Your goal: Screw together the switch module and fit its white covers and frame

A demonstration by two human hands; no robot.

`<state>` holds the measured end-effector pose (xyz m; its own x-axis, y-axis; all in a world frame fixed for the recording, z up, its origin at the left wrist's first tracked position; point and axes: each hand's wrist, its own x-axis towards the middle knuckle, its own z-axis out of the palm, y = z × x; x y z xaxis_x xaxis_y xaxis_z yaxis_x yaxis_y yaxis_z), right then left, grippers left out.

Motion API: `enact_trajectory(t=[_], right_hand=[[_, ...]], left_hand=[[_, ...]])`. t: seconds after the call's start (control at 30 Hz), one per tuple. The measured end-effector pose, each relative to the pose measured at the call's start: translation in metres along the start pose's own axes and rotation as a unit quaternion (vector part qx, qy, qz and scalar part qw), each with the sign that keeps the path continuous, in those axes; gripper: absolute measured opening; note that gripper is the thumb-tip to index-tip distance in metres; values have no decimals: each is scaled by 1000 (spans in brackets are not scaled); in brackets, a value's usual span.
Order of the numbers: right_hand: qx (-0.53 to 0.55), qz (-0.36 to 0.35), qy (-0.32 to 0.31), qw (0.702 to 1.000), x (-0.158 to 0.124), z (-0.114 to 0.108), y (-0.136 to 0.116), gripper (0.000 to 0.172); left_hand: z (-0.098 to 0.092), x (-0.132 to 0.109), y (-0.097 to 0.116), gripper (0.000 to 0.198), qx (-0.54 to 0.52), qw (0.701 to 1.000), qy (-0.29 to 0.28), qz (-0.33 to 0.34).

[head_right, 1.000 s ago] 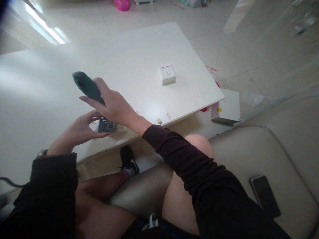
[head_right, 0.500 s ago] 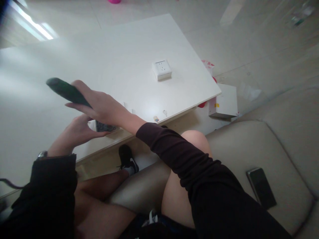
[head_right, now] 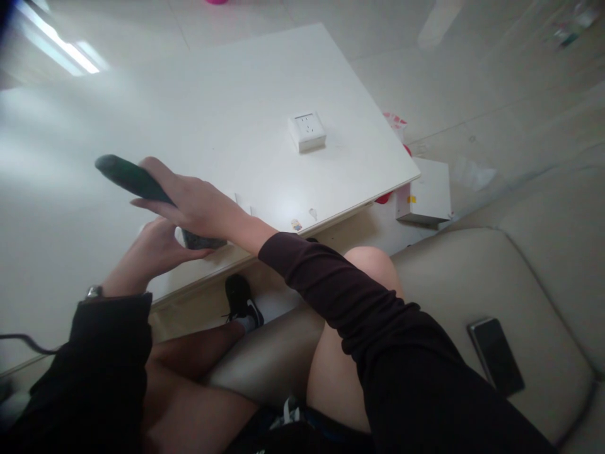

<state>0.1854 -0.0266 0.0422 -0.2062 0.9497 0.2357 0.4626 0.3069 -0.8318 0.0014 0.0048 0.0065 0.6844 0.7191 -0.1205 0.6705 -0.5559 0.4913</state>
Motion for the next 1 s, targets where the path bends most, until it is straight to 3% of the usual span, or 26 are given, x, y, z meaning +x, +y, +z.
enact_trajectory(t=[0.3, 0.57, 0.8, 1.0], right_hand=[[5, 8, 21, 1000, -2, -1, 1, 30], [15, 8, 26, 1000, -1, 1, 2, 30], [-3, 2, -4, 1000, 6, 6, 2, 40], [3, -2, 5, 1000, 10, 12, 5, 41]], left_hand=[[0, 1, -3, 68, 21, 1000, -1, 10], [-5, -2, -1, 76, 35, 998, -23, -39], [-3, 2, -12, 64, 2, 999, -32, -43], [-3, 2, -9, 78, -18, 997, -29, -72]])
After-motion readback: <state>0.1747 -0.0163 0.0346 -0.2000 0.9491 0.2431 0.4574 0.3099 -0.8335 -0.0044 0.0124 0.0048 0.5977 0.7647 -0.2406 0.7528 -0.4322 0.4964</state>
